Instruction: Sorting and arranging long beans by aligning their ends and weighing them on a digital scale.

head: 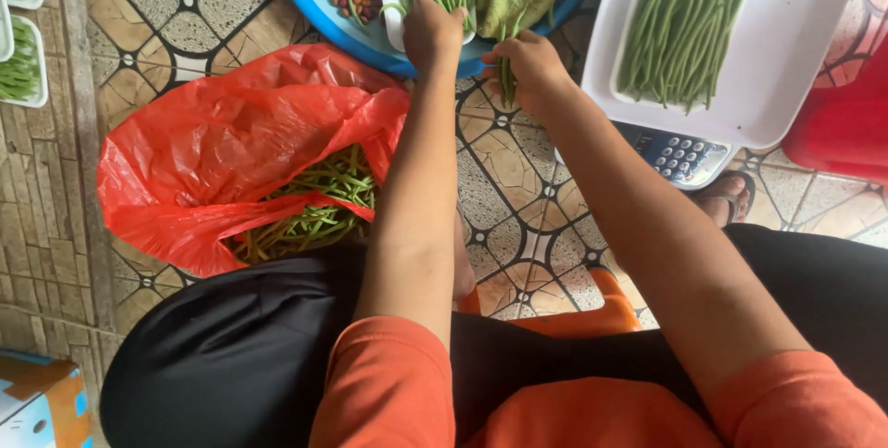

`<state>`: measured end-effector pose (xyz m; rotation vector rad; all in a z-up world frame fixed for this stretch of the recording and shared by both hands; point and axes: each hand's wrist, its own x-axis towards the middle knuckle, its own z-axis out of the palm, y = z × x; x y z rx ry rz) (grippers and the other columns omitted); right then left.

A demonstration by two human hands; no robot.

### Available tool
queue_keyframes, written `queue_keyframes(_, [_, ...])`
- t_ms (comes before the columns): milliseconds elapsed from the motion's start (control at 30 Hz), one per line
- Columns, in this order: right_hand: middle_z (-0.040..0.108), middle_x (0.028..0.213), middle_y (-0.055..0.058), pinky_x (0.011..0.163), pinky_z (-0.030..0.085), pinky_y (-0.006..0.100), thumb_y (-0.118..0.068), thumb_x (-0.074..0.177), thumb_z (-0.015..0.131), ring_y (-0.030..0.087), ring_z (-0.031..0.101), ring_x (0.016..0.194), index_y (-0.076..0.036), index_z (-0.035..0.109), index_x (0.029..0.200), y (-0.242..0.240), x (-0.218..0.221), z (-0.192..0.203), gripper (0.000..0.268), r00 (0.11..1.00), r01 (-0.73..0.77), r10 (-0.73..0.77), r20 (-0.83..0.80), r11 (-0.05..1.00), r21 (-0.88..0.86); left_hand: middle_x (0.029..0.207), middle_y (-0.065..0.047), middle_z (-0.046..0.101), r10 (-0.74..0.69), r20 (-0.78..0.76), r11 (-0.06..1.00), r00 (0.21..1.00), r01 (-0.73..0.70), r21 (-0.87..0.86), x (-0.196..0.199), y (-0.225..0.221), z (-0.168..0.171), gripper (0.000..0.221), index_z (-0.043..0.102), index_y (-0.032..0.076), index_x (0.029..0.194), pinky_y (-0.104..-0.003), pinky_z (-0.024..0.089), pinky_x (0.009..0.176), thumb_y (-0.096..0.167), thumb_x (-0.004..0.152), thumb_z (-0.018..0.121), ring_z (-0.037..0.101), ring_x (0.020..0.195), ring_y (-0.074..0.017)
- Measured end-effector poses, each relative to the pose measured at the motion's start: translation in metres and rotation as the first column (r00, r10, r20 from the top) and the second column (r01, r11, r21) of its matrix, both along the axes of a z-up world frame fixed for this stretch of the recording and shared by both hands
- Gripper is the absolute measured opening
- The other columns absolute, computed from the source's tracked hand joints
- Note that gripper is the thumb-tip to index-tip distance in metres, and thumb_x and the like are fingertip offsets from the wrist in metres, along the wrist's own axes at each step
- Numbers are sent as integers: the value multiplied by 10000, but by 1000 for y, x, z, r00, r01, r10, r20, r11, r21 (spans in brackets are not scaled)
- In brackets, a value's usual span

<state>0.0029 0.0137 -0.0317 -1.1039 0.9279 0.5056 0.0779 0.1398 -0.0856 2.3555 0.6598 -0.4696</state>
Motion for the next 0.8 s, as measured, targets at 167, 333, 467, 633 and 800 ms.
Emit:
queue_keyframes(167, [653, 757, 118, 548, 542, 359, -11, 892, 617, 223, 642, 658, -59, 553, 947, 11, 27, -10, 97, 985, -164, 171, 26, 971, -175, 1074, -141, 777, 36, -108, 999, 993, -38, -14, 10, 15, -3, 236, 734, 69, 1070, -429, 634, 795, 145, 847, 741, 751, 1019, -349])
queue_keyframes(333, [672, 884, 114, 598, 551, 344, -53, 947, 568, 196, 676, 739, -71, 529, 976, 24, 52, -18, 52, 956, -276, 291, 43, 936, -217, 1035, -93, 808, 64, -11, 992, 998, -65, -112, 19, 49, -14, 237, 798, 96, 1008, -350, 656, 722, 8, 819, 684, 791, 933, -259])
queue_keyframes(467, [645, 935, 97, 673, 605, 329, -45, 960, 580, 203, 663, 796, -47, 558, 1113, 36, 75, -30, 154, 945, -282, 305, 118, 943, -176, 1023, -93, 824, 99, 199, 978, 975, -58, -200, 27, 79, -30, 231, 805, 95, 1015, -375, 630, 789, 167, 796, 788, 789, 945, -254])
queue_keyframes(633, [448, 1534, 262, 1141, 495, 473, -117, 953, 639, 373, 555, 1356, 10, 308, 1554, 32, 96, -64, 698, 927, -260, 306, 215, 940, -220, 1015, -86, 828, -68, 425, 954, 903, 183, -237, 25, 77, -8, 243, 794, 75, 1039, -317, 651, 866, 170, 818, 821, 802, 932, -199])
queue_keyframes(800, [759, 857, 115, 648, 725, 336, -67, 1002, 620, 206, 784, 734, -58, 658, 918, 12, 81, -45, 92, 849, -170, 177, 497, 984, -61, 584, 48, 649, -306, 118, 800, 945, 322, -505, 17, 49, 23, 136, 774, 182, 708, -242, 474, 571, 184, 838, 814, 555, 555, -64])
